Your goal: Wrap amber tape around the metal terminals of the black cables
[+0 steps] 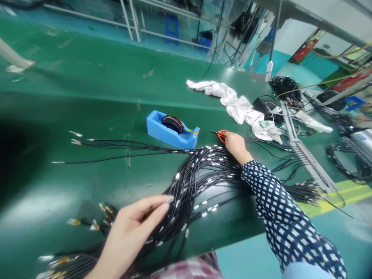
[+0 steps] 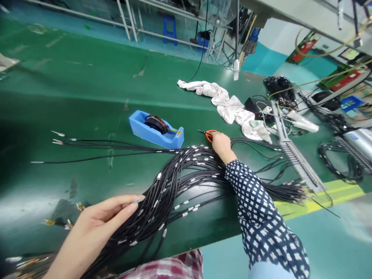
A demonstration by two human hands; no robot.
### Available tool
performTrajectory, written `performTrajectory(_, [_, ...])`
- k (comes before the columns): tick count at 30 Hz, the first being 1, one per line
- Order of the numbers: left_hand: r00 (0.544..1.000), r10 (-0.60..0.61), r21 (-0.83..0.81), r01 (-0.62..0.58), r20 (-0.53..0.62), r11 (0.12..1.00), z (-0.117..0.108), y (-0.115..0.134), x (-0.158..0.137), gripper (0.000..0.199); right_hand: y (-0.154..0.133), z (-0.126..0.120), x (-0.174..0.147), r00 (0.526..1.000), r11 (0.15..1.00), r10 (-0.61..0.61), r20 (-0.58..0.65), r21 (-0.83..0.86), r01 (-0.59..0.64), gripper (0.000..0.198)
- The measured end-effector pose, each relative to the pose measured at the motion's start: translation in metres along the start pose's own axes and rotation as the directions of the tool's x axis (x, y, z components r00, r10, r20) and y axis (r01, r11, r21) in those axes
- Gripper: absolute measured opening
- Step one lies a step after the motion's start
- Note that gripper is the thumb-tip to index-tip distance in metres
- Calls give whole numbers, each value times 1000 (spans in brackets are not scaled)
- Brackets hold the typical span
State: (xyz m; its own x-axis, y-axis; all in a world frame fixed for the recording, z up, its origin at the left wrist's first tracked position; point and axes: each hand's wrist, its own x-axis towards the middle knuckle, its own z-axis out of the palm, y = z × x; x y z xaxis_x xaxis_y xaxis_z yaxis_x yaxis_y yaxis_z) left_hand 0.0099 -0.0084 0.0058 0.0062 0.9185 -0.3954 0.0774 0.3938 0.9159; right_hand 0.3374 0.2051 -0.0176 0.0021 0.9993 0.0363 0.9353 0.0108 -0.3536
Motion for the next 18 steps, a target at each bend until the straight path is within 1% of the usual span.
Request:
performTrajectory(3, [997, 71, 53, -71, 10, 996, 6, 4, 1, 20, 8, 3, 4, 1000, 1000, -16, -12, -13, 15, 34])
performTrajectory(6, [990, 139, 81, -138, 0, 987, 10, 5, 1, 14, -3, -4, -6, 999, 998, -41, -25, 42, 42, 36])
performTrajectory(8, [986, 167, 107, -166, 7, 980, 11, 4, 0, 12, -19, -12, -22, 996, 986, -86, 19, 144, 82, 31])
performTrajectory(9, [984, 176, 121, -176, 12, 977, 11, 3, 0, 11, -29, -17, -33, 989, 971, -133, 68, 210, 116, 29])
performTrajectory(10, [983, 185, 134, -186, 17, 973, 12, 2, 0, 11, -40, -22, -46, 967, 929, -219, 134, 330, 165, 27])
performTrajectory(11, [981, 192, 147, -193, 26, 970, 11, 0, -1, 11, -52, -27, -61, 918, 875, -337, 206, 427, 226, 27])
performTrajectory(12, [979, 198, 164, -202, 38, 966, 11, -1, -1, 11, -64, -32, -75, 835, 834, -464, 295, 462, 301, 27])
performTrajectory(14, [974, 216, 201, -225, 65, 953, 10, -3, -2, 11, -86, -42, -100, 688, 799, -598, 411, 374, 471, 31])
performTrajectory(16, [968, 236, 228, -251, 91, 941, 9, -5, -4, 9, -102, -48, -116, 596, 727, -675, 434, 260, 635, 37])
performTrajectory(18, [957, 266, 246, -286, 113, 926, 8, -7, -6, 9, -111, -51, -123, 532, 649, -722, 442, 167, 742, 41])
